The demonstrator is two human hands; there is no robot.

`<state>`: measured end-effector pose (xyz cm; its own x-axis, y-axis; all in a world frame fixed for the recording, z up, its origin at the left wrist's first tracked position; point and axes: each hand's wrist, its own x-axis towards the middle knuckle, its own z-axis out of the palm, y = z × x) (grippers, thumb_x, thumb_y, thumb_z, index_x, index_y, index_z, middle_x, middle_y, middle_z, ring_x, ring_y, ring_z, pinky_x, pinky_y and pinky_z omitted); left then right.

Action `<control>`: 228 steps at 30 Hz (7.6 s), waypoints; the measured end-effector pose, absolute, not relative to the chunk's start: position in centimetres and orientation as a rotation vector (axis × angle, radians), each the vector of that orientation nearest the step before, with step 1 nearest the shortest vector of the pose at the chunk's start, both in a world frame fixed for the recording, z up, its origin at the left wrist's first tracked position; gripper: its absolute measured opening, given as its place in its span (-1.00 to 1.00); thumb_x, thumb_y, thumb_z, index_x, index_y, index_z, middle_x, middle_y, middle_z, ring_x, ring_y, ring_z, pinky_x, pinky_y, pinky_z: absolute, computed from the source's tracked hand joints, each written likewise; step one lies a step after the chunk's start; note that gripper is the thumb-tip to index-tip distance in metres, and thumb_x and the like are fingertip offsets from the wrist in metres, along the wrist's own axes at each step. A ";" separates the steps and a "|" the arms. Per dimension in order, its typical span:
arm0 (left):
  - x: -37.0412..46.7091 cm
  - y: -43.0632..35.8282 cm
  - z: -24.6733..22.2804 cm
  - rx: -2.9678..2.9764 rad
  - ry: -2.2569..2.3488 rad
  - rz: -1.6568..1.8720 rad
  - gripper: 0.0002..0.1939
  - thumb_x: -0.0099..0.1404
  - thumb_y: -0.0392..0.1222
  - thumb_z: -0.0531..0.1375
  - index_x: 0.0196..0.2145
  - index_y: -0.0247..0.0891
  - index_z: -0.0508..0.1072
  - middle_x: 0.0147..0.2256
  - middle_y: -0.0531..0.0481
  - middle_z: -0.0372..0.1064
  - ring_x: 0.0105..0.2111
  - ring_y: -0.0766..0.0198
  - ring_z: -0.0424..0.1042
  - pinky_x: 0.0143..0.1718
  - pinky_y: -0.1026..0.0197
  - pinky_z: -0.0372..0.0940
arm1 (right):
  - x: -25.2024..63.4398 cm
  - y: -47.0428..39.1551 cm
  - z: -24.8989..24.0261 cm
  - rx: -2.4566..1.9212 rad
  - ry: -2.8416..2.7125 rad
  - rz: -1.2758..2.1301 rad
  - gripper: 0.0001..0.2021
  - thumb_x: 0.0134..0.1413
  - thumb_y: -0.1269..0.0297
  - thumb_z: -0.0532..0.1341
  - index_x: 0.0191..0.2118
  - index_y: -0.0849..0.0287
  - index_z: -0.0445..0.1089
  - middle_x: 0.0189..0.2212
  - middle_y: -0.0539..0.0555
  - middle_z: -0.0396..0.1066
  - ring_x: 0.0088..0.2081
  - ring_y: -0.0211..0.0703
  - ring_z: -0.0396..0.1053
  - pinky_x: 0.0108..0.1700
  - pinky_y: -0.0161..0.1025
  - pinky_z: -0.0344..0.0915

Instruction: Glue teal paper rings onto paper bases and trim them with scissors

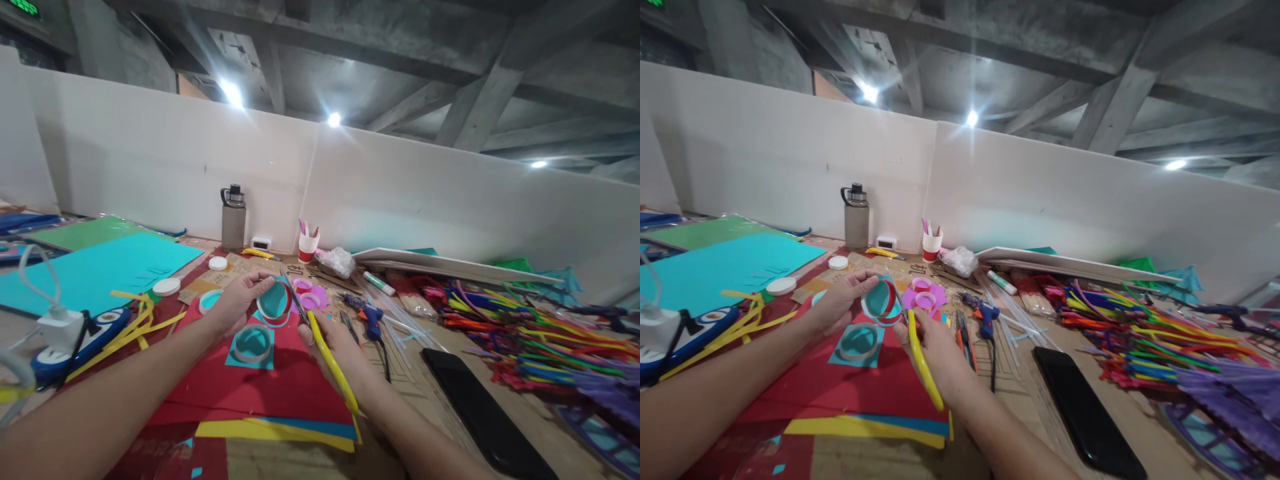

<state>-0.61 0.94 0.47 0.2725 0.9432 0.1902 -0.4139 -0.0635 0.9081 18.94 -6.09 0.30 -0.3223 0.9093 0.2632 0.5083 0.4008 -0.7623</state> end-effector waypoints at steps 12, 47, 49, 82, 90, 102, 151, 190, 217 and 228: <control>0.6 0.5 -0.1 0.786 0.614 1.235 -0.80 0.12 -0.11 0.26 -0.37 -0.31 0.44 -0.45 -0.02 0.46 -0.51 0.28 0.43 -0.44 0.20 0.38 | 19.1 -5.8 -0.1 -1.267 -1.935 0.690 -0.69 0.12 -0.02 0.09 -0.37 0.16 0.21 -0.58 -0.09 0.17 -0.54 -0.31 0.11 -0.52 -0.38 0.00; -0.2 0.7 0.7 1.110 0.624 1.225 -0.77 0.12 -0.09 0.26 -0.36 -0.33 0.46 -0.51 0.03 0.36 -0.52 0.35 0.34 -0.45 0.30 0.28 | 19.0 -6.1 0.2 -1.244 -1.998 0.642 -0.72 0.19 0.04 0.02 -0.37 0.16 0.18 -0.53 -0.08 0.16 -0.49 -0.30 0.09 -0.45 -0.35 -0.02; -0.2 0.7 0.7 1.120 0.618 1.226 -0.77 0.13 -0.09 0.25 -0.35 -0.34 0.46 -0.48 0.01 0.39 -0.51 0.36 0.35 -0.44 0.30 0.28 | 19.0 -6.1 0.1 -1.229 -2.001 0.638 -0.75 0.18 0.07 0.04 -0.37 0.16 0.18 -0.53 -0.09 0.15 -0.48 -0.31 0.07 -0.45 -0.36 -0.02; 0.2 0.5 0.6 0.927 0.592 1.248 -0.80 0.10 -0.16 0.28 -0.35 -0.36 0.50 -0.38 -0.08 0.47 -0.42 0.29 0.42 -0.34 0.25 0.34 | 19.0 -6.4 0.2 -1.224 -2.003 0.604 -0.73 0.19 0.05 0.02 -0.37 0.16 0.19 -0.53 -0.09 0.16 -0.50 -0.32 0.09 -0.48 -0.37 0.01; 0.3 0.2 0.7 0.978 0.575 1.246 -0.80 0.08 -0.14 0.29 -0.40 -0.34 0.50 -0.44 -0.04 0.45 -0.50 0.33 0.38 -0.43 0.27 0.31 | 19.0 -6.3 -0.1 -1.249 -1.983 0.617 -0.69 0.20 0.01 -0.01 -0.35 0.16 0.19 -0.54 -0.07 0.21 -0.53 -0.31 0.12 -0.50 -0.36 0.02; 0.0 0.5 0.6 0.992 0.584 1.227 -0.81 0.10 -0.15 0.28 -0.38 -0.35 0.49 -0.49 -0.02 0.41 -0.50 0.33 0.38 -0.41 0.28 0.31 | 19.2 -6.3 0.2 -1.255 -2.001 0.626 -0.69 0.18 0.00 0.00 -0.40 0.15 0.17 -0.58 -0.08 0.17 -0.55 -0.32 0.12 -0.53 -0.38 0.01; -0.1 0.8 0.4 1.111 0.592 1.254 -0.79 0.11 -0.10 0.27 -0.39 -0.32 0.46 -0.53 0.04 0.37 -0.52 0.37 0.34 -0.43 0.30 0.27 | 19.2 -6.5 0.3 -1.237 -2.062 0.637 -0.75 0.20 0.07 0.00 -0.36 0.15 0.16 -0.54 -0.10 0.14 -0.52 -0.31 0.08 -0.49 -0.35 -0.02; -0.1 0.9 0.4 1.135 0.624 1.289 -0.78 0.08 -0.11 0.30 -0.35 -0.30 0.47 -0.49 0.04 0.42 -0.52 0.37 0.37 -0.45 0.32 0.28 | 19.3 -6.2 0.0 -1.253 -2.064 0.633 -0.72 0.20 0.03 -0.02 -0.38 0.14 0.15 -0.57 -0.10 0.12 -0.55 -0.32 0.08 -0.53 -0.37 -0.07; 0.3 0.2 0.4 1.038 0.573 1.259 -0.78 0.11 -0.09 0.26 -0.42 -0.32 0.45 -0.49 0.02 0.39 -0.53 0.38 0.34 -0.44 0.30 0.28 | 19.2 -6.4 0.1 -1.277 -2.044 0.582 -0.71 0.21 0.03 -0.02 -0.37 0.15 0.16 -0.55 -0.11 0.14 -0.53 -0.31 0.10 -0.50 -0.35 -0.02; 0.1 0.3 0.6 1.074 0.579 1.244 -0.78 0.13 -0.09 0.25 -0.40 -0.33 0.46 -0.48 -0.01 0.40 -0.52 0.37 0.34 -0.46 0.30 0.27 | 19.2 -6.4 -0.1 -1.260 -2.044 0.558 -0.72 0.21 0.05 -0.01 -0.36 0.15 0.19 -0.55 -0.09 0.14 -0.52 -0.31 0.08 -0.51 -0.35 -0.04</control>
